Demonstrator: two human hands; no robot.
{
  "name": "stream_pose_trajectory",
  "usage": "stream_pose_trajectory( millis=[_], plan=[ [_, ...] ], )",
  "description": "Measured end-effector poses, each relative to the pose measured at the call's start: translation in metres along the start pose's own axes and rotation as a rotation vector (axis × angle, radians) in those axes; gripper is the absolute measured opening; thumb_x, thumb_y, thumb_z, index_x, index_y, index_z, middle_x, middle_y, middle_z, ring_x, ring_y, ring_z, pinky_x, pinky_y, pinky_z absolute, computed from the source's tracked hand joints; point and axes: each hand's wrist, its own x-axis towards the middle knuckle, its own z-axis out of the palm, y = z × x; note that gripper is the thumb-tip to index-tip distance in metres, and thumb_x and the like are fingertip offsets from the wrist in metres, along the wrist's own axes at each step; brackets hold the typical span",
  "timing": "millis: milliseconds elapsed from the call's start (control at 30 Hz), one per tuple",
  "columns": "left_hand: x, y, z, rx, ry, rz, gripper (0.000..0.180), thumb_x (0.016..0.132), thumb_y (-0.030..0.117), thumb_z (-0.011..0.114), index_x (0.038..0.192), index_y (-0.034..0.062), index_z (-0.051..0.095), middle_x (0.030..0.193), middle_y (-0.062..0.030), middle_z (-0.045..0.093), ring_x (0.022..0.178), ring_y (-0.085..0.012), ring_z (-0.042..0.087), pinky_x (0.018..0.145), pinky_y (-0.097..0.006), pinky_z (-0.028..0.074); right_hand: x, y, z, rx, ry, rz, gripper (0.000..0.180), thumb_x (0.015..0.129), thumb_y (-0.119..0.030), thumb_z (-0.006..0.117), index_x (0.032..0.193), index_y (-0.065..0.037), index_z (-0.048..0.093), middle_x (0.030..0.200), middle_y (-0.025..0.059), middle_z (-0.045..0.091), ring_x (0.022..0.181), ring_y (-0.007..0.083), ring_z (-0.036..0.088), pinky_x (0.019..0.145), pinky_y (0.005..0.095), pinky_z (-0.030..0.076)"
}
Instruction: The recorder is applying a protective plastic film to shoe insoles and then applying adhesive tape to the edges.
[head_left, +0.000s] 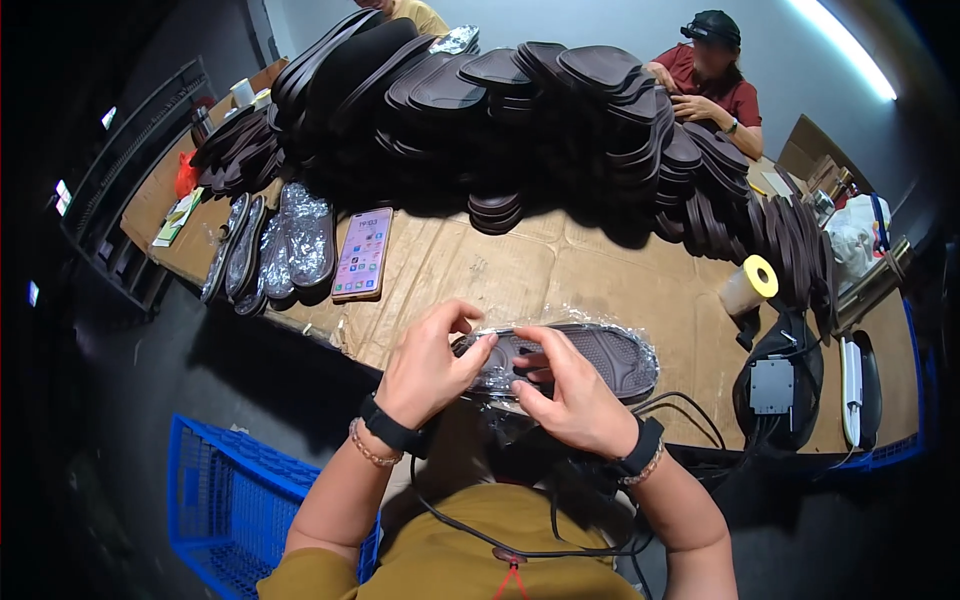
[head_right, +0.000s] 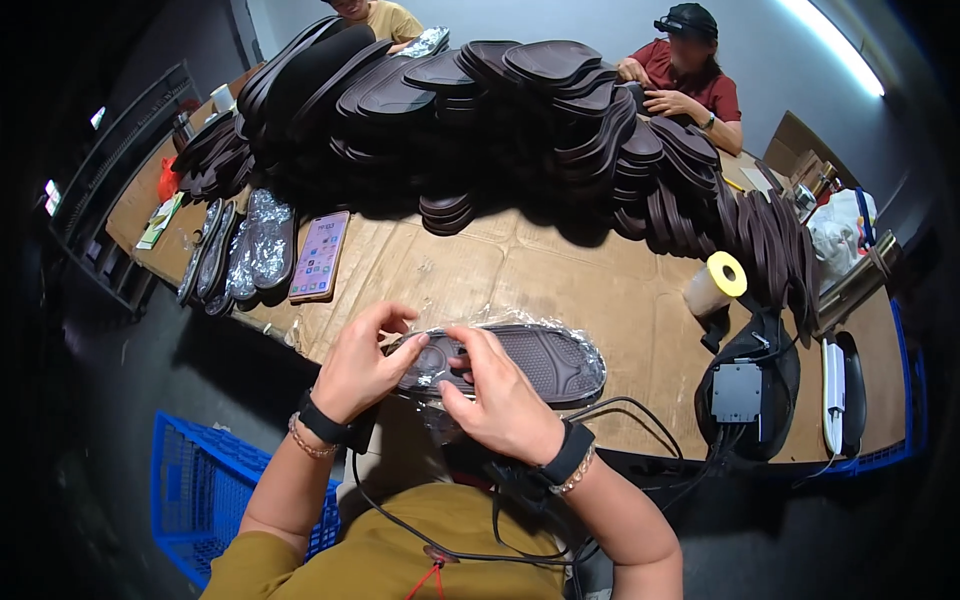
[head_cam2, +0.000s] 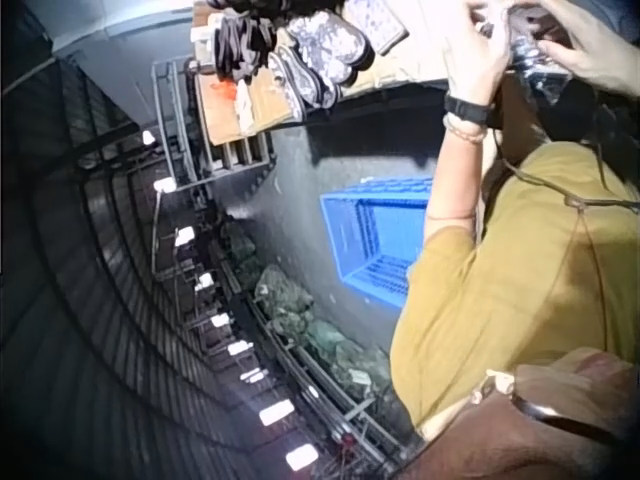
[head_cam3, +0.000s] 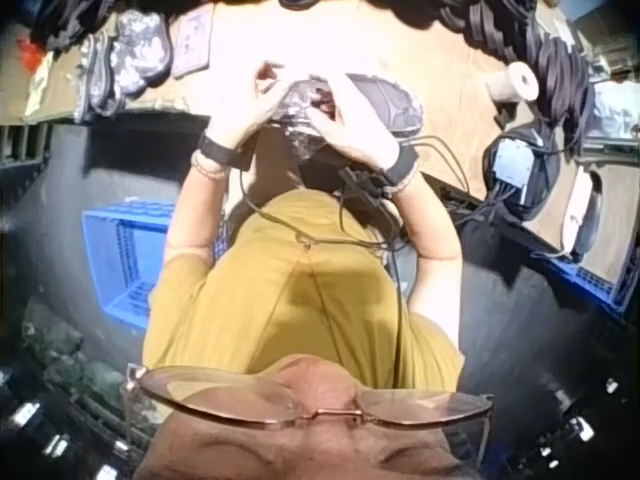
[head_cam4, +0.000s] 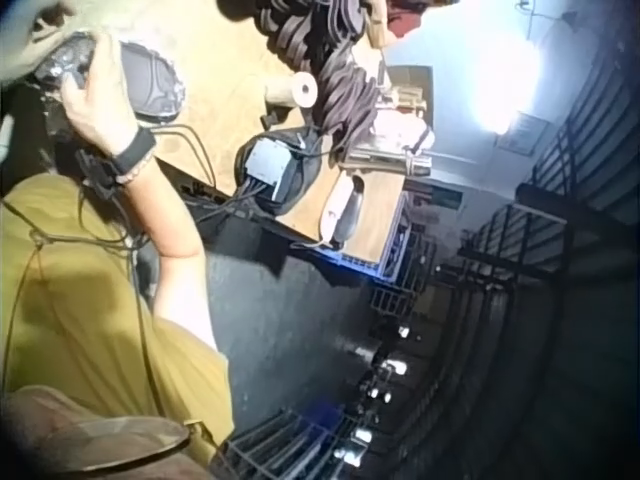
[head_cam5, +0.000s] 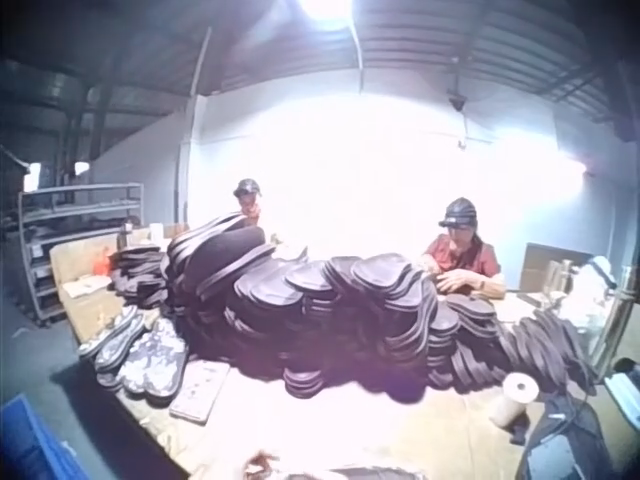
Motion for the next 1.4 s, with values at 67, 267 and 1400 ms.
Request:
stream_pose_trajectory(
  millis=[67, 267, 1400],
  plan=[
    [0.005, -0.001, 0.002, -0.03, 0.009, -0.043, 0.026, 0.092, 0.021, 0.077, 0.105, -0.0021, 0.071, 0.09, -0.0147, 0.074, 0.082, -0.0247, 0.073, 0.074, -0.036, 0.057, -0.003, -0.001, 0.003, -0.036, 0.076, 0.076, 0.047, 0.093, -0.006, 0.072, 0.135, 0.004, 0.053, 0.126, 0.0165, 0.061, 0.113, 0.0239, 0.07, 0.095, 0.0336, 0.058],
    [0.01, 0.0, 0.003, -0.219, 0.061, -0.151, 0.022, 0.096, 0.018, 0.07, 0.091, -0.0031, 0.072, 0.075, -0.0164, 0.073, 0.069, -0.0234, 0.074, 0.065, -0.034, 0.057, 0.005, -0.005, 0.003, -0.168, 0.074, 0.069, 0.038, 0.094, -0.024, 0.075, 0.113, 0.007, 0.066, 0.109, 0.0217, 0.065, 0.098, 0.0317, 0.072, 0.085, 0.0376, 0.058],
    [0.016, -0.022, -0.019, -0.106, -0.179, 0.324, 0.014, 0.086, 0.015, 0.075, 0.099, 0.0104, 0.073, 0.144, -0.021, 0.059, 0.143, -0.0465, 0.048, 0.117, -0.05, 0.042, 0.023, -0.015, -0.001, -0.062, 0.089, 0.161, 0.024, 0.096, -0.017, 0.077, 0.108, 0.003, 0.071, 0.079, 0.0076, 0.071, 0.067, 0.012, 0.064, 0.066, 0.0283, 0.053]
  ],
)
